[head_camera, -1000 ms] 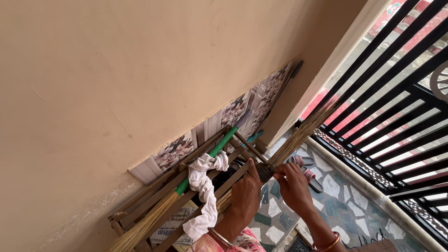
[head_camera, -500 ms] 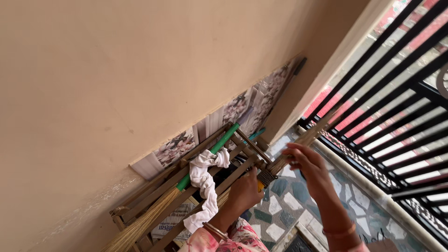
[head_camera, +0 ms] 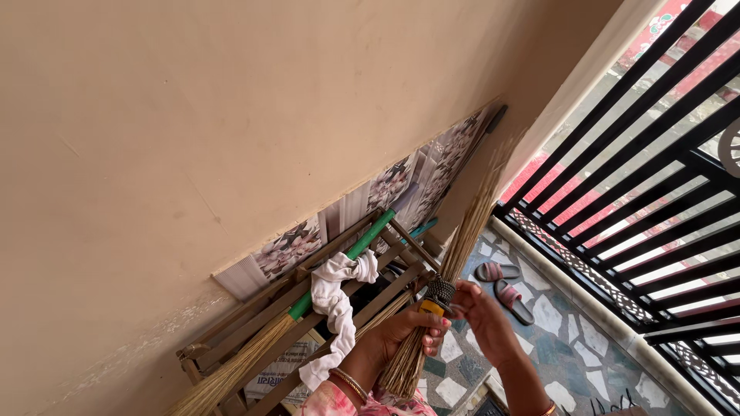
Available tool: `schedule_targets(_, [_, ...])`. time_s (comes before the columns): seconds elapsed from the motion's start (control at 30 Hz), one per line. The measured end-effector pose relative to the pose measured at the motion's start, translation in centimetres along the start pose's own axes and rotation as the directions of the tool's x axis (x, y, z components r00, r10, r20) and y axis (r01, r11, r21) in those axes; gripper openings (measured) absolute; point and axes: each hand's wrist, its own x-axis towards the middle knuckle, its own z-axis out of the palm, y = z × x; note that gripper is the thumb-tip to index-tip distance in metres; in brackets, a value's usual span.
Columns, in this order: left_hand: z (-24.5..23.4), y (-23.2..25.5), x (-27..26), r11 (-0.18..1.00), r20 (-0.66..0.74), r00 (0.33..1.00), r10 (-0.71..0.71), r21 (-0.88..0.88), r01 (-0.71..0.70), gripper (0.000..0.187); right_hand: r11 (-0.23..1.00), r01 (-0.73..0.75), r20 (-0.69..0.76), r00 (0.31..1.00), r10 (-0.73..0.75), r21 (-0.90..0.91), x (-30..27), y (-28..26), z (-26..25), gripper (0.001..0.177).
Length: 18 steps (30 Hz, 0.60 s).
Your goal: The person picks up a traditional broom and moves to a balcony area. They proceed to untie the binding on the broom head, remove the old string, and then re-tie the broom head with a new string to secure the bristles.
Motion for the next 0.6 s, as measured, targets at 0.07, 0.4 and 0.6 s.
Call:
schedule_targets(0.07, [0.0,-0.1,0.1,0.998,-0.006,1.0,0.017,0.063,-0.017,0.022,0.983,0.01,0.015,1.0,-0.008,-0.185,0.0,0.2,0.4,0.043])
schedule_targets(0.4, [1.4,0.8,-0.3,0.734,-0.237,0.904,0.355,0.67,-0.113,0.043,0.489,-0.082,-0.098,0.995,-0.008,-0.868,-1.0,-3.1,0.1,0.046])
schedule_targets(0.6, [-0.2,-0.7,0.8,0.162,-0.321,0.768,0.554,0.947,0.279,0.051,0.253,0.068,0.008,0.973,-0.229,-0.965,-1.9,-9.5,5.0,0.038])
